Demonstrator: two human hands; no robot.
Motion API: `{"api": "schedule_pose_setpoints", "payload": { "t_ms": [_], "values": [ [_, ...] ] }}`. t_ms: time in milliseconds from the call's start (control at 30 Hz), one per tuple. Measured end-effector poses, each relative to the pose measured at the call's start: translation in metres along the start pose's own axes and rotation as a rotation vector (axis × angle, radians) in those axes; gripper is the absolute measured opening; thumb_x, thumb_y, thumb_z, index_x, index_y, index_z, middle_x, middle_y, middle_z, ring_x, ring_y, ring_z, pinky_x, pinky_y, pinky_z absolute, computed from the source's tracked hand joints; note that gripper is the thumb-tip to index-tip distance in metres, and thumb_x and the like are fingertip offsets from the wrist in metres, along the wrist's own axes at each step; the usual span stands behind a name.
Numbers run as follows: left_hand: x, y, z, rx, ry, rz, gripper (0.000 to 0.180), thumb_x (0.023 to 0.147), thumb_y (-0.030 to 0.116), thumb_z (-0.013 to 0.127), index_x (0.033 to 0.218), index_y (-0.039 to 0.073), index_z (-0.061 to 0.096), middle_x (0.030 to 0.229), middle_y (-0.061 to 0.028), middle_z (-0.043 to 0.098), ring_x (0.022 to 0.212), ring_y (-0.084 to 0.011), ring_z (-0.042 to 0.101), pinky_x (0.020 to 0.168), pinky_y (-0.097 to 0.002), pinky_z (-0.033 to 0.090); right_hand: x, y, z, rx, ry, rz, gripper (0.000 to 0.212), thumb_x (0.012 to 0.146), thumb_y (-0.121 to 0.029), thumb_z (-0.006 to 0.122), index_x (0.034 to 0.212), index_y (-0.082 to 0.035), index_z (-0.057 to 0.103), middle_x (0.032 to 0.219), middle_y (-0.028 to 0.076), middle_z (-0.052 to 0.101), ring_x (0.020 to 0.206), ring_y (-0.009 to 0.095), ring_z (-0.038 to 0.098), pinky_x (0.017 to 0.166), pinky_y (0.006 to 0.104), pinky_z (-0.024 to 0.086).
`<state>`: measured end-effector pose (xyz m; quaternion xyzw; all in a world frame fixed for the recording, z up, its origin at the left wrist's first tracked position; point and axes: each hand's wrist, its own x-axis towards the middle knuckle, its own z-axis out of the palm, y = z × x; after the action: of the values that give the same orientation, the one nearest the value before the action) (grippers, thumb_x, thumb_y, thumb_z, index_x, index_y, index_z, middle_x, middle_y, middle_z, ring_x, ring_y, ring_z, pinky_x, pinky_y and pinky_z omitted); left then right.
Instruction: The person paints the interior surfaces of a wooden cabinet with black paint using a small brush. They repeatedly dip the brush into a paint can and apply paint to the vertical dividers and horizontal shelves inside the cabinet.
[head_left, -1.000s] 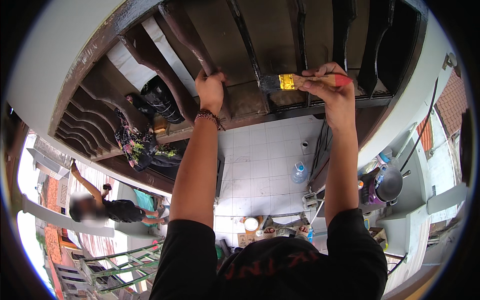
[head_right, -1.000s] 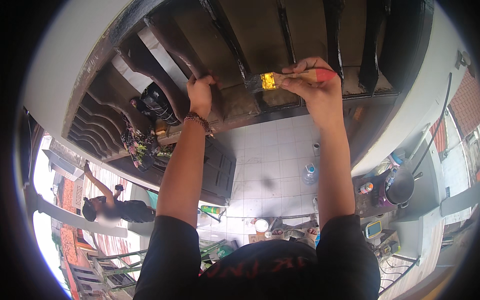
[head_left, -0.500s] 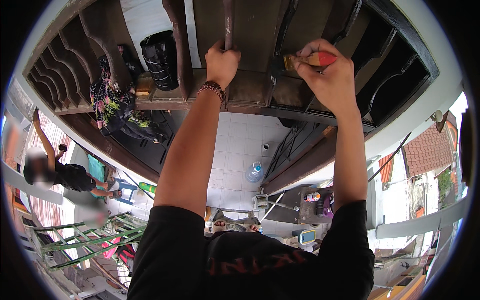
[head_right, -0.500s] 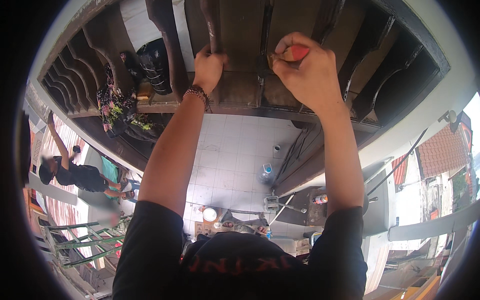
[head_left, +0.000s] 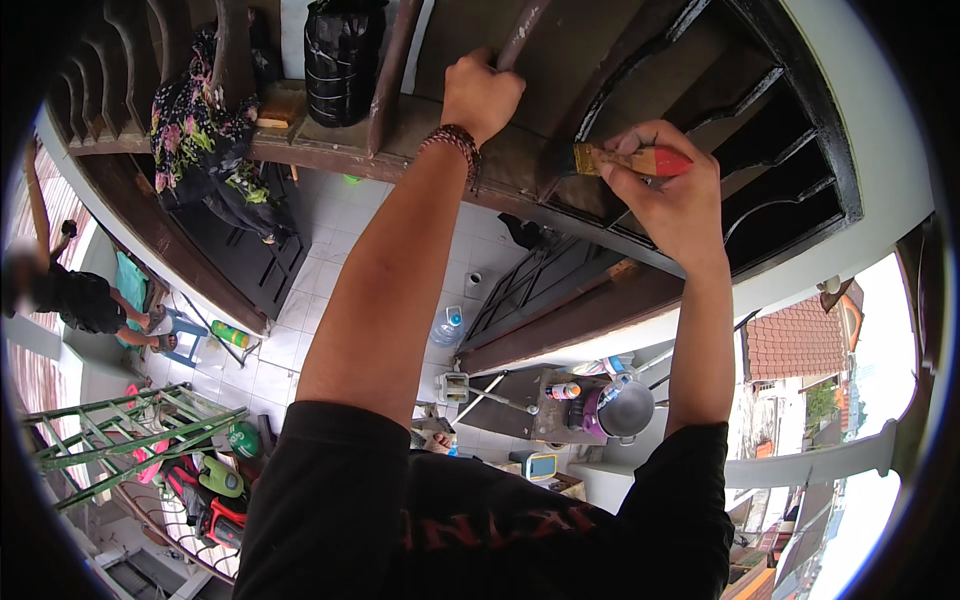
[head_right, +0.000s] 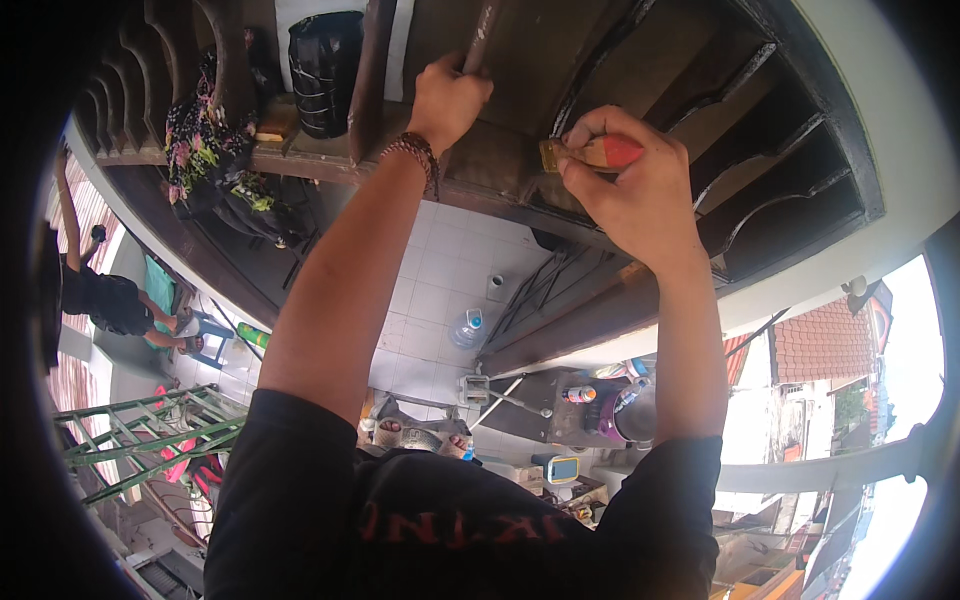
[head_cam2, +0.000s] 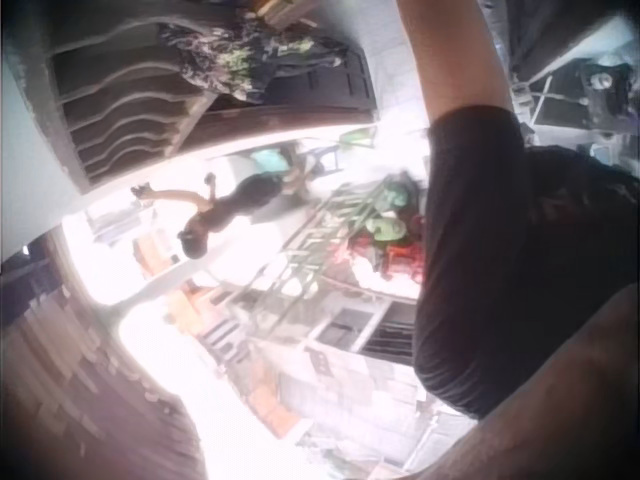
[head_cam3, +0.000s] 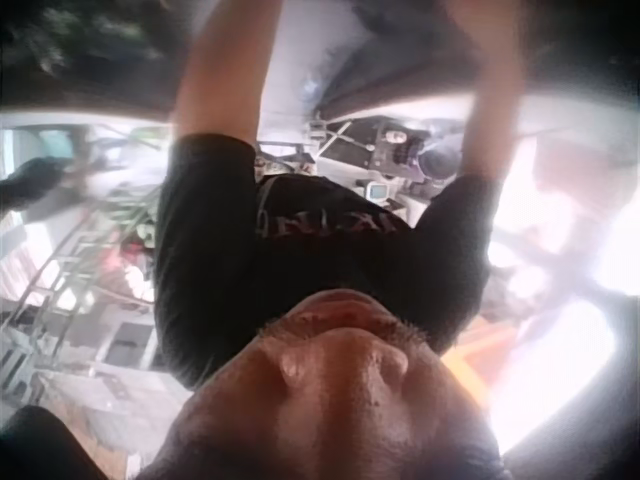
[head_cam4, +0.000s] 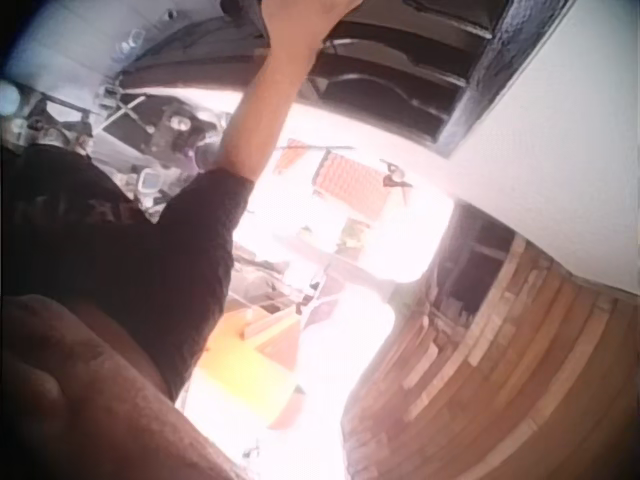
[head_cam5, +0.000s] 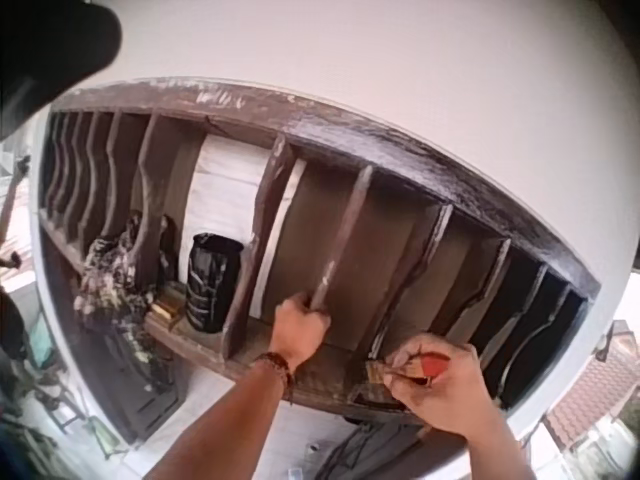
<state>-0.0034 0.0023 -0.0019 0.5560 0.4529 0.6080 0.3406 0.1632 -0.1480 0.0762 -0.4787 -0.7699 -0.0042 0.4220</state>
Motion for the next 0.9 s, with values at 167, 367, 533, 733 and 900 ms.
{"api": "schedule_pose_setpoints", "payload": {
  "t_ms": [167, 367, 533, 733, 900],
  "values": [
    [0.007, -0.003, -0.002, 0.033, 0.021, 0.031, 0.035, 0.071, 0.015, 0.059, 0.097, -0.007, 0.067, 0.092, -0.0309, 0.068, 0.097, -0.0443, 0.065, 0.090, -0.0439, 0.050, 0.014, -0.009, 0.000, -0.035, 0.061, -0.009, 0.016, 0.080, -0.006, 0.075, 0.091, -0.001, 0.063, 0.084, 0.008, 0.072, 0.076, 0.014, 0.070, 0.071, 0.0260, 0.053],
    [0.002, -0.002, -0.002, 0.029, 0.011, 0.013, 0.035, 0.071, 0.014, 0.056, 0.097, -0.006, 0.068, 0.093, -0.0309, 0.068, 0.099, -0.0447, 0.064, 0.092, -0.0441, 0.050, 0.022, -0.017, -0.001, -0.204, -0.087, -0.050, 0.017, 0.079, -0.005, 0.074, 0.091, -0.001, 0.063, 0.080, 0.007, 0.070, 0.079, 0.019, 0.074, 0.071, 0.0263, 0.055],
    [0.002, -0.002, -0.001, 0.044, 0.000, 0.026, 0.035, 0.071, 0.014, 0.056, 0.098, -0.006, 0.068, 0.096, -0.0303, 0.068, 0.100, -0.0447, 0.064, 0.094, -0.0437, 0.050, 0.020, -0.028, 0.002, -0.187, -0.216, -0.057, 0.020, 0.080, -0.003, 0.075, 0.093, 0.001, 0.061, 0.083, 0.010, 0.072, 0.078, 0.015, 0.072, 0.071, 0.0252, 0.055],
    [0.000, -0.001, -0.001, 0.022, 0.007, 0.010, 0.036, 0.071, 0.014, 0.056, 0.098, -0.006, 0.068, 0.097, -0.0306, 0.068, 0.101, -0.0449, 0.063, 0.095, -0.0441, 0.049, 0.020, -0.033, 0.006, -0.254, -0.253, -0.116, 0.017, 0.081, -0.004, 0.073, 0.092, -0.001, 0.061, 0.081, 0.008, 0.072, 0.076, 0.017, 0.072, 0.072, 0.0281, 0.056],
    [-0.002, 0.001, -0.001, 0.025, 0.024, 0.016, 0.037, 0.072, 0.015, 0.056, 0.100, -0.005, 0.068, 0.098, -0.0308, 0.067, 0.103, -0.0449, 0.063, 0.096, -0.0441, 0.049, 0.021, -0.032, 0.003, -0.214, -0.235, 0.009, 0.018, 0.080, -0.006, 0.074, 0.091, -0.001, 0.060, 0.081, 0.009, 0.073, 0.078, 0.016, 0.071, 0.073, 0.0270, 0.053]
  ]
}}
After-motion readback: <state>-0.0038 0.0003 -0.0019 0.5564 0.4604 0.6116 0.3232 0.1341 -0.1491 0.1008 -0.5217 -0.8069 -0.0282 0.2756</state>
